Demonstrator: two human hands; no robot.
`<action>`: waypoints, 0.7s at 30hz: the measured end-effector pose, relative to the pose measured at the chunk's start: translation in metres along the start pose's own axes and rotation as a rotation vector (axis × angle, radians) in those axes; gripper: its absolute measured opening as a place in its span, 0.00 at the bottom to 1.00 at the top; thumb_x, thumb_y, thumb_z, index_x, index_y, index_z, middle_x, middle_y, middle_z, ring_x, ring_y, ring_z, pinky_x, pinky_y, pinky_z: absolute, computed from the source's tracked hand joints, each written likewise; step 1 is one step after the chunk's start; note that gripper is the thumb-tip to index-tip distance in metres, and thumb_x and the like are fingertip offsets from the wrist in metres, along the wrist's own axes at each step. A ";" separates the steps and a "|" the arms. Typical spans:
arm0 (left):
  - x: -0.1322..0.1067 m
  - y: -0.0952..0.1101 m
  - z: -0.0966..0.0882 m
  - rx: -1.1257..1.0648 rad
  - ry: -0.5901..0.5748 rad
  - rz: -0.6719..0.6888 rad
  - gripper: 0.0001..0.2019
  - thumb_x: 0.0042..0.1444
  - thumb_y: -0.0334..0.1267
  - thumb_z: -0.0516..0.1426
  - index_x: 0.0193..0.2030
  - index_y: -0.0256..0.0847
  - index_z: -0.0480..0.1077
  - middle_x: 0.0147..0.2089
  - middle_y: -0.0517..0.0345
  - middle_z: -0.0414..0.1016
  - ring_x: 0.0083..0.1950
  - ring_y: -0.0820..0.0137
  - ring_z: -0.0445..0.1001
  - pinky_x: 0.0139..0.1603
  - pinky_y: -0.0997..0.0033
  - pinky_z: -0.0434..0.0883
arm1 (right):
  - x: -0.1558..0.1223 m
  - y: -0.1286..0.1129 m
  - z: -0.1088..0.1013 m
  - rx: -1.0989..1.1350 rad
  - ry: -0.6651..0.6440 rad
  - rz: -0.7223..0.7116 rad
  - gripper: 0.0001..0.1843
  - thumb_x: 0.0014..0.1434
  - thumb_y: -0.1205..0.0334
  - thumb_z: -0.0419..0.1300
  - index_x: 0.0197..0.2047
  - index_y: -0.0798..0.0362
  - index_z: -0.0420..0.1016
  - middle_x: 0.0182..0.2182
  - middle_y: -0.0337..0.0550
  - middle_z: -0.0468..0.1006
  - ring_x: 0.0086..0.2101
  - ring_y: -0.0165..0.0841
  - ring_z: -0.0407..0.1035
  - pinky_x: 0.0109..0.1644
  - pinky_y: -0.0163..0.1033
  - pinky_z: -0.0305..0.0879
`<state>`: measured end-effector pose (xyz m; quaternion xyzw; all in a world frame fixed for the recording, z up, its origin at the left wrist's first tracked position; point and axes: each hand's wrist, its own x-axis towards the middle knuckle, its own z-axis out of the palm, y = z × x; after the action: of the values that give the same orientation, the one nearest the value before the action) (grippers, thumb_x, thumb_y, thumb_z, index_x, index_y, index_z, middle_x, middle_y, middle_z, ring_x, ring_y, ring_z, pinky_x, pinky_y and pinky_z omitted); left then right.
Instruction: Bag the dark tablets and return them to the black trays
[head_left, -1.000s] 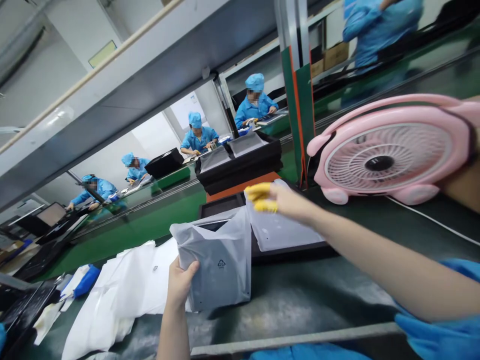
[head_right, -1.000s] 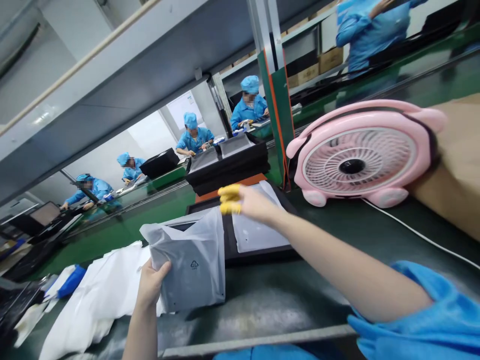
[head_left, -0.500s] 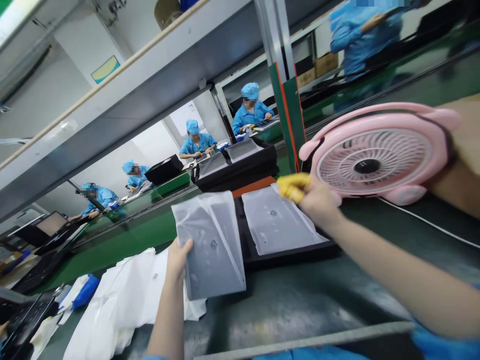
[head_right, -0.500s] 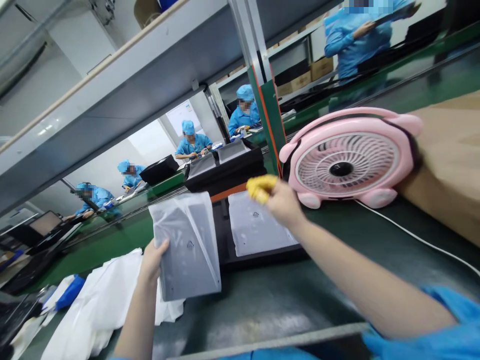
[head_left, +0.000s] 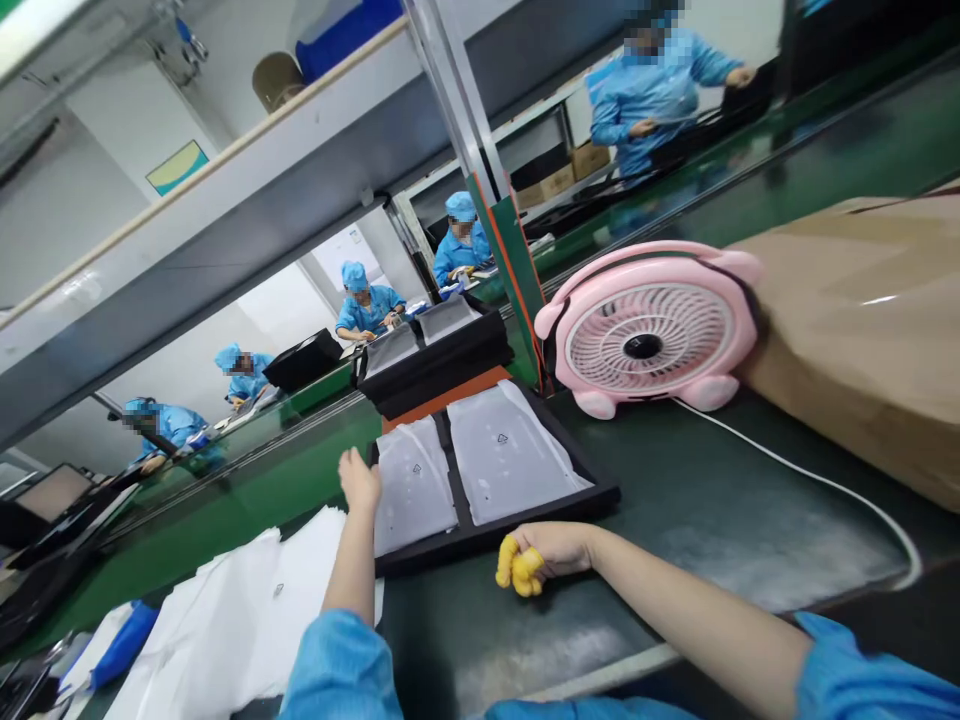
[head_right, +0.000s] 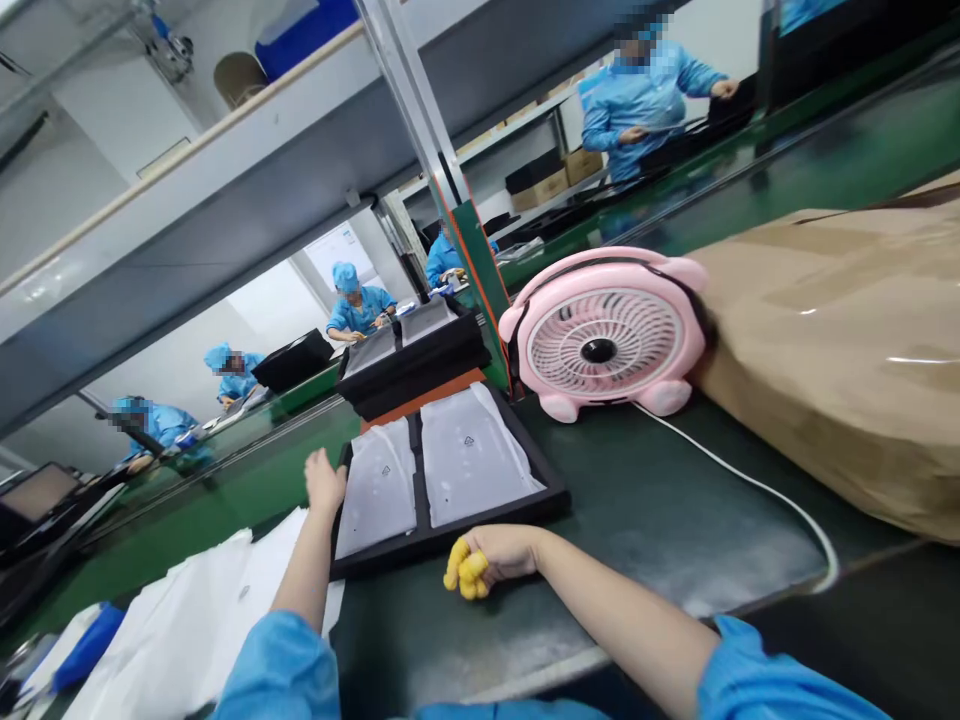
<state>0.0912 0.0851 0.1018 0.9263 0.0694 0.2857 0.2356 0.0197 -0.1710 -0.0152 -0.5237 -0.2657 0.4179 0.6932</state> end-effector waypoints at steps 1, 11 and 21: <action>-0.008 -0.009 -0.008 0.008 0.101 0.057 0.23 0.49 0.30 0.54 0.54 0.32 0.59 0.60 0.35 0.54 0.64 0.54 0.50 0.61 0.52 0.50 | -0.001 0.000 0.001 -0.012 0.010 -0.009 0.13 0.37 0.66 0.61 0.31 0.60 0.75 0.21 0.39 0.73 0.23 0.23 0.66 0.26 0.26 0.60; -0.143 -0.101 -0.005 -0.132 0.031 -0.169 0.24 0.54 0.39 0.51 0.56 0.29 0.56 0.55 0.38 0.61 0.60 0.58 0.57 0.60 0.62 0.56 | -0.015 -0.001 0.011 -0.037 0.226 -0.157 0.16 0.37 0.66 0.64 0.34 0.58 0.75 0.25 0.40 0.75 0.27 0.26 0.68 0.34 0.32 0.62; -0.102 -0.164 -0.035 0.297 -0.141 -0.351 0.28 0.56 0.42 0.49 0.60 0.27 0.52 0.65 0.35 0.46 0.66 0.54 0.41 0.63 0.52 0.44 | -0.002 0.016 0.013 -0.111 0.336 -0.068 0.19 0.35 0.60 0.67 0.34 0.56 0.76 0.27 0.41 0.75 0.29 0.28 0.67 0.35 0.34 0.62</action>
<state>-0.0117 0.2160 -0.0019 0.9423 0.2538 0.1616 0.1471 0.0029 -0.1647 -0.0264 -0.6142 -0.1862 0.2856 0.7117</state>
